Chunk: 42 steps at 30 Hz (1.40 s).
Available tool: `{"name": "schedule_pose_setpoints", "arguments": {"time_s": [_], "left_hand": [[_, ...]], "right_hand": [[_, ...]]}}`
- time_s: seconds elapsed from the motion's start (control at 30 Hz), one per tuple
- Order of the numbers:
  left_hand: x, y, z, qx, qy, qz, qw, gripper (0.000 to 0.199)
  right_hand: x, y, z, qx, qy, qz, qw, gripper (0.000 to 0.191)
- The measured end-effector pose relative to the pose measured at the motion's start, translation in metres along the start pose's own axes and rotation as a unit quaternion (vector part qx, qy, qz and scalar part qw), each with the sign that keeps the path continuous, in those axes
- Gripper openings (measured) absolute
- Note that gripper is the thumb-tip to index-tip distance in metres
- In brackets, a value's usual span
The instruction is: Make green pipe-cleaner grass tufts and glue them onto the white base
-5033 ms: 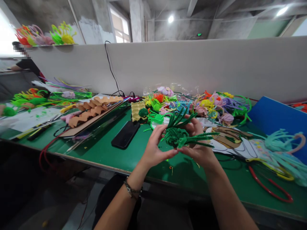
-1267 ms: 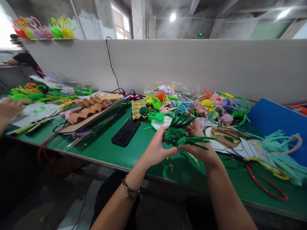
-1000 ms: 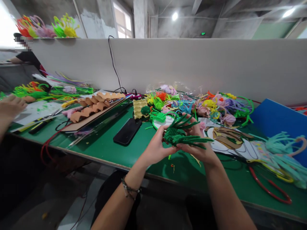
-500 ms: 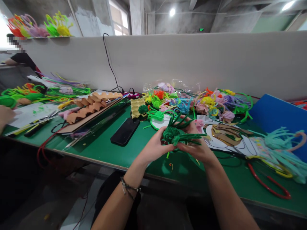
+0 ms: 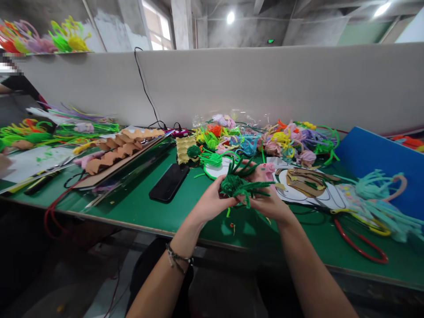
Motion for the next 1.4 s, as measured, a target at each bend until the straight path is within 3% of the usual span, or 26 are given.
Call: {"name": "schedule_pose_setpoints", "arguments": {"time_s": [0.27, 0.37, 0.47, 0.53, 0.63, 0.7, 0.77, 0.83, 0.9, 1.0, 1.1, 1.2, 1.3, 1.4], "left_hand": [[-0.002, 0.001, -0.005, -0.043, 0.021, 0.006, 0.999, 0.050], [-0.002, 0.003, -0.011, -0.141, 0.099, 0.040, 0.984, 0.048], [-0.003, 0.003, -0.019, -0.289, 0.199, 0.106, 0.930, 0.051], [-0.003, 0.002, -0.023, -0.345, 0.236, 0.148, 0.896, 0.053], [-0.003, 0.000, -0.025, -0.384, 0.266, 0.206, 0.860, 0.051], [-0.003, -0.001, -0.025, -0.401, 0.283, 0.237, 0.839, 0.050], [-0.002, 0.000, -0.026, -0.412, 0.300, 0.256, 0.821, 0.049], [-0.002, 0.000, -0.028, -0.426, 0.319, 0.270, 0.802, 0.048], [-0.002, 0.001, -0.030, -0.440, 0.338, 0.290, 0.780, 0.048], [-0.002, 0.000, -0.030, -0.445, 0.357, 0.326, 0.754, 0.047], [-0.001, -0.002, -0.027, -0.444, 0.374, 0.364, 0.728, 0.047], [0.001, -0.003, -0.024, -0.454, 0.403, 0.410, 0.681, 0.049], [0.002, -0.004, -0.023, -0.469, 0.435, 0.459, 0.616, 0.049], [0.002, -0.006, -0.025, -0.478, 0.449, 0.499, 0.566, 0.048]], "right_hand": [[0.004, 0.012, 0.009, 0.000, -0.030, -0.035, 0.999, 0.080], [-0.001, 0.012, 0.005, 0.027, -0.050, -0.016, 0.998, 0.084], [-0.008, 0.011, -0.002, 0.012, -0.080, 0.030, 0.996, 0.086], [-0.012, 0.011, -0.005, 0.002, -0.099, 0.070, 0.993, 0.087], [-0.018, 0.011, -0.005, -0.025, -0.095, 0.107, 0.989, 0.088], [-0.023, 0.011, -0.005, -0.095, -0.060, 0.109, 0.988, 0.084], [-0.026, 0.012, -0.005, -0.182, -0.033, 0.075, 0.980, 0.072], [-0.026, 0.011, -0.006, -0.227, -0.035, 0.010, 0.973, 0.062], [-0.022, 0.010, -0.006, -0.212, -0.047, -0.038, 0.975, 0.054], [-0.015, 0.007, -0.001, -0.141, -0.031, -0.013, 0.989, 0.046], [-0.009, 0.003, 0.006, -0.094, -0.017, 0.046, 0.994, 0.059], [-0.008, 0.001, 0.012, -0.070, -0.028, 0.070, 0.995, 0.074], [-0.006, 0.002, 0.014, -0.070, -0.133, 0.020, 0.988, 0.074], [0.001, 0.002, 0.014, -0.083, -0.316, -0.079, 0.942, 0.058]]}}
Point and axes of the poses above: each hand's wrist, its own y-axis towards the middle knuckle, its own z-axis out of the palm, x = y × z, the point moved 2 cm from there along y, towards the middle knuckle, and after that the axes turned 15 degrees about -z, right-handed, at the moved point
